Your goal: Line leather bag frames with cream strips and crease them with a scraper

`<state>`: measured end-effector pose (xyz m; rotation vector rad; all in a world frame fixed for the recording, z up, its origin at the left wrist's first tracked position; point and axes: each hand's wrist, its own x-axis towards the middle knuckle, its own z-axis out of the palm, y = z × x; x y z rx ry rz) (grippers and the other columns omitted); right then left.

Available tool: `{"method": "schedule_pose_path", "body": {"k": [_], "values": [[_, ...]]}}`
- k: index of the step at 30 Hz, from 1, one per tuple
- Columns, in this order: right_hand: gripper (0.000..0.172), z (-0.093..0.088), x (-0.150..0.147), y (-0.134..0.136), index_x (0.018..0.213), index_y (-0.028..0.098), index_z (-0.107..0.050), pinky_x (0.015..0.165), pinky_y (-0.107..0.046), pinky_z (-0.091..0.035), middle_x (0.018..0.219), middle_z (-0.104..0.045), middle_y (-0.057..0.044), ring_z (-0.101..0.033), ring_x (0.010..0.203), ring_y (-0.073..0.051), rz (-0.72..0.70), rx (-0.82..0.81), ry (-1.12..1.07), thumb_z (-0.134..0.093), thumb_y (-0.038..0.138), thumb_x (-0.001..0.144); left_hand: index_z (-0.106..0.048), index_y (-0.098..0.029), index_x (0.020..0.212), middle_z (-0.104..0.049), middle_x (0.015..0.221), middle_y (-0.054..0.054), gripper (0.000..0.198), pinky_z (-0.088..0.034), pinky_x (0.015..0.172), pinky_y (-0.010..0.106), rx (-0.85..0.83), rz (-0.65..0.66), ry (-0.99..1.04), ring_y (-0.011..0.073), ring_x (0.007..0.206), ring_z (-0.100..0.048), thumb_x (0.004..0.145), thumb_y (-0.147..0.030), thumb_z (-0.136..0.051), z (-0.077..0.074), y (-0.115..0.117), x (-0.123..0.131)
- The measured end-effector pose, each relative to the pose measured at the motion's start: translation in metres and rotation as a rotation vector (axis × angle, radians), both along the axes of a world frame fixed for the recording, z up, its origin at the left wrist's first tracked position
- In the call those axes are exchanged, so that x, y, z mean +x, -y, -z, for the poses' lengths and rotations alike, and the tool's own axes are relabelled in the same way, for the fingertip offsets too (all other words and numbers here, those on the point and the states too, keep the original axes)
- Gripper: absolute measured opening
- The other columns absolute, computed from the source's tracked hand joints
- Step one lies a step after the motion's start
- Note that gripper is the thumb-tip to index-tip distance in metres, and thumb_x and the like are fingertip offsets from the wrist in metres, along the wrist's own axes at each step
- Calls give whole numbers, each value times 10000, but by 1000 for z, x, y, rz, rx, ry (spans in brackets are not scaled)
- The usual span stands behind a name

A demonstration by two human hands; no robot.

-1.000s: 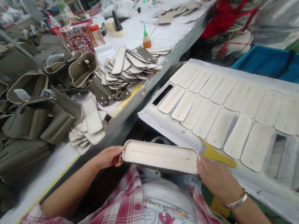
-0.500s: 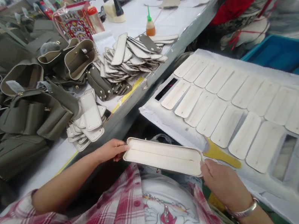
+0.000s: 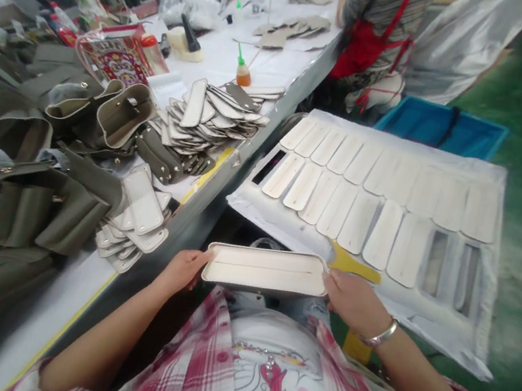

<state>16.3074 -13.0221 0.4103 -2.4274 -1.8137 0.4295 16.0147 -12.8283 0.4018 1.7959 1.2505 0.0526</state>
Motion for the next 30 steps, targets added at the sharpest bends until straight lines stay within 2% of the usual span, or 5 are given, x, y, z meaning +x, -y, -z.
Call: {"method": "schedule_pose_path", "body": {"k": [5, 9, 15, 25, 30], "values": [[340, -7, -8, 2, 756, 116, -560, 602, -294, -342, 723, -625, -105, -570, 676, -179, 8, -20, 67, -272, 202, 916, -407, -189, 595, -453, 585, -13, 381, -268, 489, 246, 780, 265, -255, 130, 536, -453, 862, -458, -376, -17, 10, 17], [356, -6, -12, 2, 780, 124, -566, 603, -293, -322, 762, -635, -103, -573, 695, -173, 76, -57, 115, -258, 228, 926, -545, -168, 818, -596, 867, 71, 264, -406, 711, 286, 1003, 592, 73, 187, 817, -541, 870, -394, -420, -23, 41, 59], [352, -1, -13, -2, 738, 147, -549, 596, -286, -326, 708, -628, -78, -572, 667, -165, 169, -78, 101, -273, 268, 921, -412, -188, 1276, -435, 1343, 64, 538, -435, 779, 362, 859, 1135, 97, 245, 986, -475, 788, -373, -548, -16, 80, 123], [353, -6, -8, -3, 606, 170, -452, 559, -222, -374, 475, -545, 11, -516, 448, -83, 302, -67, -373, -294, 276, 903, -520, -182, 1165, -529, 1208, 60, 478, -433, 764, 366, 671, 1164, 88, 245, 923, -469, 738, -387, -584, -25, 71, 132], [303, -7, -9, -6, 599, 183, -415, 589, -273, -392, 488, -544, -30, -541, 528, -140, 267, -29, -172, -328, 275, 874, -539, -171, 1132, -556, 1146, 67, 465, -437, 748, 366, 628, 1170, 98, 248, 913, -480, 737, -414, -577, -27, 70, 134]]}}
